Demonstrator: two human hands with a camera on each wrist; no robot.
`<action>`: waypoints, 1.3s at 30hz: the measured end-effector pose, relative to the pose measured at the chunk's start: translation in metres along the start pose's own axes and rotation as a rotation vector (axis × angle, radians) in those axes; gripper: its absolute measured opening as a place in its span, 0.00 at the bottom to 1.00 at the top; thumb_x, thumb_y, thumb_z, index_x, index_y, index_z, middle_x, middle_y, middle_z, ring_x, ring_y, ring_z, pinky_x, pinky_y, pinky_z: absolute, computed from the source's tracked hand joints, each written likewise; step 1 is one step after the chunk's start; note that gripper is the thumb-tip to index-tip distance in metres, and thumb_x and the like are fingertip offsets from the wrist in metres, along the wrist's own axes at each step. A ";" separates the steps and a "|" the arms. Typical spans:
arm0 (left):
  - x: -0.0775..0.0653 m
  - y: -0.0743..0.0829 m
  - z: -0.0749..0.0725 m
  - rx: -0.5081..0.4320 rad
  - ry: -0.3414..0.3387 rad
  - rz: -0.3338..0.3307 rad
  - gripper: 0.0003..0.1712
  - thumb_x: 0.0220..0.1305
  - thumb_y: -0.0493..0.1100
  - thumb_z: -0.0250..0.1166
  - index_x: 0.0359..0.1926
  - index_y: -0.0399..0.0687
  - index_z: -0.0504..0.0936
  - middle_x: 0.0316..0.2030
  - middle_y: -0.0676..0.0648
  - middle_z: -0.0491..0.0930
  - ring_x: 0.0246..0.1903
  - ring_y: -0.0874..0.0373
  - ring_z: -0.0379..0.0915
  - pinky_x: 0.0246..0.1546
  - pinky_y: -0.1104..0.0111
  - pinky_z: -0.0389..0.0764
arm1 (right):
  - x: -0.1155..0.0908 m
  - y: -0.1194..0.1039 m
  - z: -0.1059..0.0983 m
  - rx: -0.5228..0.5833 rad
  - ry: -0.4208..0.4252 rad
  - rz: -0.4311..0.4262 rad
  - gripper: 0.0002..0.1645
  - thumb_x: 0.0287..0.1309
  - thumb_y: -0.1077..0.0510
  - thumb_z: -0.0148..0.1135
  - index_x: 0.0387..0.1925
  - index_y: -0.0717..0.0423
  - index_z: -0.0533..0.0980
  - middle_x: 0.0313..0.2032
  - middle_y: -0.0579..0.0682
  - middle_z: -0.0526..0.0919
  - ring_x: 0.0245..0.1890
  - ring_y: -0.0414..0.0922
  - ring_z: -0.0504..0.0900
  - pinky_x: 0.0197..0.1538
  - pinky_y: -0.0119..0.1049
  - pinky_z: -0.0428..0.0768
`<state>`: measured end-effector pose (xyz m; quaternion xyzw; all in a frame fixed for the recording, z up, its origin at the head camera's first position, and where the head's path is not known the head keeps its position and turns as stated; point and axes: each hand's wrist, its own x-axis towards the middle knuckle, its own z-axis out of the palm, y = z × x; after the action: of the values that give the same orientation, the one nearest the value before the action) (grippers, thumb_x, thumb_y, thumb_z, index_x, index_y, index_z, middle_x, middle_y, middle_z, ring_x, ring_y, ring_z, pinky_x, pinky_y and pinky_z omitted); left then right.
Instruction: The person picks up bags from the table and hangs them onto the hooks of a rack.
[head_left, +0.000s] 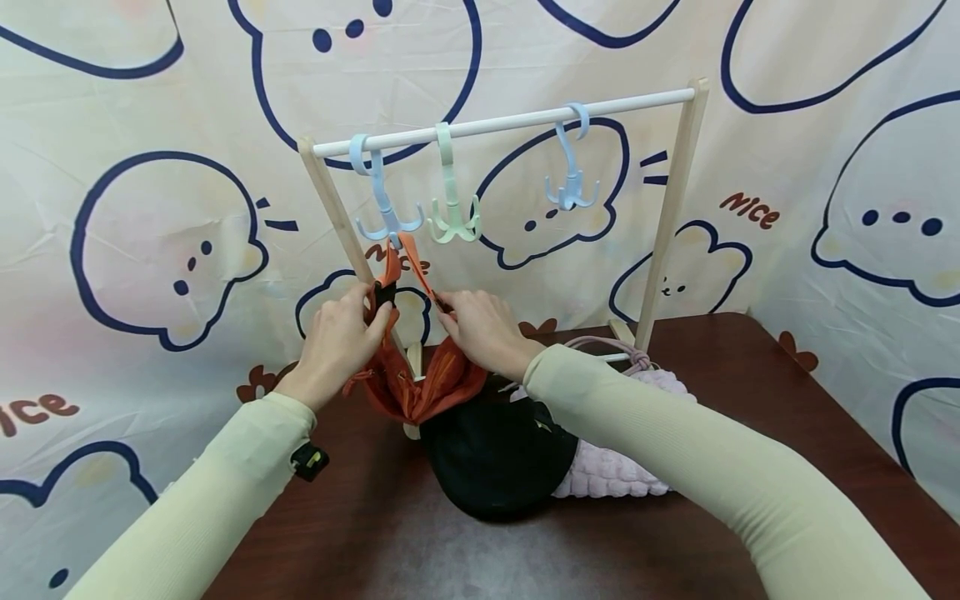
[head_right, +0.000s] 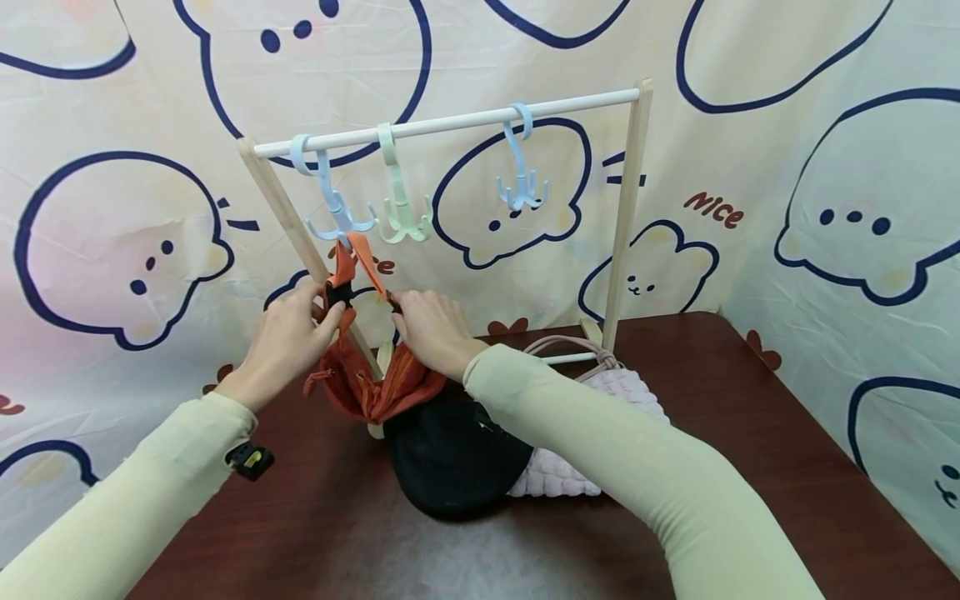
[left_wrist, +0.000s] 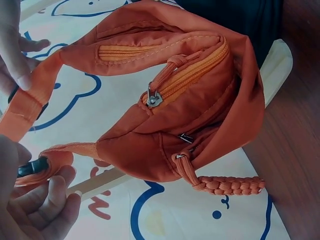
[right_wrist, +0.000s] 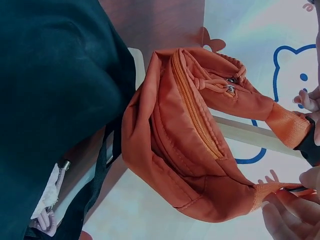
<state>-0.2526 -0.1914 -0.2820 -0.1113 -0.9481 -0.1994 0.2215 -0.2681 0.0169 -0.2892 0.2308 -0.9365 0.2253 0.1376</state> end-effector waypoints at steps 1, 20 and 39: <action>0.000 0.000 0.000 0.002 -0.001 -0.001 0.21 0.75 0.49 0.57 0.54 0.35 0.77 0.27 0.39 0.81 0.16 0.54 0.73 0.16 0.67 0.71 | 0.000 0.000 0.000 -0.001 0.000 0.001 0.24 0.74 0.50 0.57 0.67 0.46 0.75 0.37 0.48 0.88 0.23 0.42 0.78 0.23 0.34 0.69; -0.001 0.001 0.004 0.088 0.008 -0.011 0.20 0.74 0.52 0.58 0.45 0.37 0.80 0.21 0.42 0.77 0.17 0.51 0.71 0.16 0.65 0.66 | 0.002 0.006 0.000 0.034 0.010 -0.002 0.21 0.71 0.48 0.60 0.61 0.47 0.80 0.45 0.47 0.89 0.28 0.41 0.81 0.27 0.33 0.73; -0.005 -0.001 0.004 0.099 0.014 -0.028 0.21 0.74 0.56 0.58 0.44 0.40 0.79 0.17 0.44 0.75 0.15 0.52 0.70 0.14 0.65 0.64 | -0.001 0.012 -0.006 0.003 -0.032 0.010 0.25 0.71 0.46 0.60 0.64 0.49 0.77 0.22 0.48 0.77 0.17 0.42 0.70 0.19 0.32 0.63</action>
<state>-0.2503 -0.1915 -0.2874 -0.0856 -0.9566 -0.1559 0.2307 -0.2723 0.0293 -0.2890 0.2297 -0.9394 0.2239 0.1212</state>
